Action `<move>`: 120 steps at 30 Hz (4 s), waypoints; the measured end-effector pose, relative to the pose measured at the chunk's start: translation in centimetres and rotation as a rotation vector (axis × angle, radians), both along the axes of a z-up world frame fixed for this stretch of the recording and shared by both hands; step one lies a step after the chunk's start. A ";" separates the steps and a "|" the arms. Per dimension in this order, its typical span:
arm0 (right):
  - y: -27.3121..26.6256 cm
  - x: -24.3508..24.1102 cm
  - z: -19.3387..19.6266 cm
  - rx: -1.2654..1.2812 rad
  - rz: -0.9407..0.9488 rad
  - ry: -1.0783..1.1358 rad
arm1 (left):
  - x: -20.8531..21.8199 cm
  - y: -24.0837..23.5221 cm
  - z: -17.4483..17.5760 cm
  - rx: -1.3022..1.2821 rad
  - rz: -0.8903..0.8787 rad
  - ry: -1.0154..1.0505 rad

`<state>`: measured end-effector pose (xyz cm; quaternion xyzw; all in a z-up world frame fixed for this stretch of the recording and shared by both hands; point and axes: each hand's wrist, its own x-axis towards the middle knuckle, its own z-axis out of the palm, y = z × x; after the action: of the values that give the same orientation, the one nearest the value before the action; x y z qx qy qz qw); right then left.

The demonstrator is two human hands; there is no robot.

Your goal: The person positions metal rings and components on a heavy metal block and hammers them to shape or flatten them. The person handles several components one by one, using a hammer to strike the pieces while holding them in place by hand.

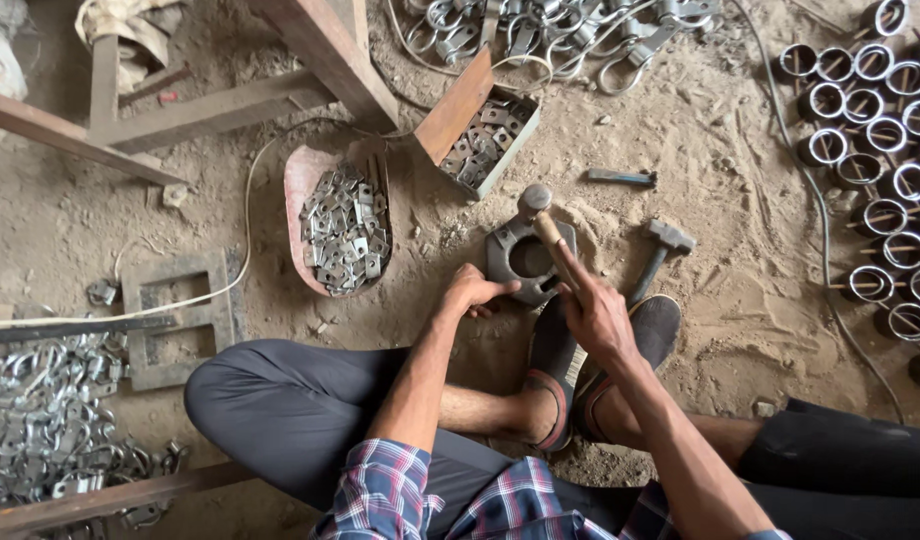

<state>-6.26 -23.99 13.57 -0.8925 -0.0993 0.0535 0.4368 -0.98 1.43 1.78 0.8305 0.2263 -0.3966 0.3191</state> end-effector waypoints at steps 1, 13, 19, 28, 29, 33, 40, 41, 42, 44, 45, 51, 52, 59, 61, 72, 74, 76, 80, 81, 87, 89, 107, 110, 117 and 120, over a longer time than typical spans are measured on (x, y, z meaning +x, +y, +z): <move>-0.1 0.1 0.3 0.018 0.008 -0.059 | 0.1 0.0 -0.2 -0.006 0.001 0.001; 1.7 -0.5 -1.2 -0.245 0.115 0.023 | 0.0 0.2 0.1 -0.009 -0.008 -0.001; 2.2 -0.8 -0.6 -0.352 0.142 0.057 | -0.3 -0.9 2.5 -0.057 0.047 -0.036; 1.9 -0.8 -1.9 -0.298 0.113 0.084 | 0.1 -2.8 4.8 0.263 0.006 -0.616; 1.7 -0.8 -2.1 -0.288 0.111 0.072 | 0.3 -2.7 4.3 0.222 -0.036 -0.748; 0.8 -0.5 -1.8 -0.140 0.114 0.010 | 0.7 -2.4 1.8 0.155 -0.120 -1.035; 0.3 0.0 -0.5 -0.179 0.025 0.109 | 0.6 -3.4 2.7 0.158 -0.141 -1.150; 0.3 0.0 -0.5 -0.182 0.002 0.112 | 0.7 -3.5 3.3 0.156 -0.135 -1.108; 0.4 0.0 -0.5 -0.164 -0.004 0.077 | 0.8 -3.6 3.7 0.154 -0.130 -1.066; 0.4 0.0 -0.5 -0.133 -0.019 0.005 | 1.0 -3.9 4.3 0.147 -0.117 -1.036; 0.5 0.1 -0.6 -0.143 -0.019 0.018 | 1.0 -3.9 4.4 0.146 -0.113 -1.045; 0.7 0.2 -0.4 -0.208 -0.011 0.135 | 1.2 -3.7 4.0 0.201 -0.048 -1.086; 0.7 0.1 -0.4 -0.199 -0.011 0.124 | 1.2 -3.7 3.6 0.210 -0.030 -1.094; 0.8 0.1 -0.6 -0.177 -0.014 0.091 | 1.8 -3.5 1.1 -0.152 0.299 -1.014; 0.8 0.1 -0.7 -0.174 -0.011 0.093 | 1.3 -3.5 0.9 -0.201 0.282 -1.000; 0.7 0.2 -0.7 -0.175 -0.001 0.116 | 0.4 -2.4 -2.5 -0.047 0.191 -1.081; 0.7 0.1 -0.8 -0.187 0.001 0.100 | 0.3 -2.4 -3.0 -0.049 0.211 -1.079; 0.6 -0.1 -0.9 -0.182 0.000 0.065 | 0.5 -2.7 -3.6 -0.084 0.258 -1.118; 0.6 -0.1 -0.7 -0.171 0.003 0.072 | 0.8 -1.9 -4.3 -0.087 0.243 -1.101; 0.6 0.0 -0.6 -0.166 0.009 0.079 | 0.8 -1.5 -4.6 -0.107 0.254 -1.081; 0.3 0.0 0.0 -0.052 0.028 -0.045 | 1.7 0.0 -7.1 -0.161 0.535 -1.158; 0.0 -0.3 0.6 0.053 0.044 -0.167 | 2.0 0.5 -5.8 -0.086 0.562 -1.197; 2.9 -1.1 -0.4 -0.308 0.132 0.037 | 2.9 0.0 -5.7 -0.121 0.641 -1.208; 2.5 -1.0 -0.4 -0.258 0.129 0.066 | 1.9 -1.1 -3.4 -0.195 0.514 -1.104; 1.9 -0.7 -1.7 -0.252 0.133 0.091 | 0.9 -3.7 -0.5 -0.084 0.288 -1.289; 1.7 -0.7 -2.1 -0.167 0.102 0.019 | 1.4 -3.5 -0.5 -0.077 0.232 -1.331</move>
<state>-6.93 -22.25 11.44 -0.9190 -0.1355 0.0920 0.3587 0.37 -2.08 1.26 0.8561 0.0549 0.2283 0.4603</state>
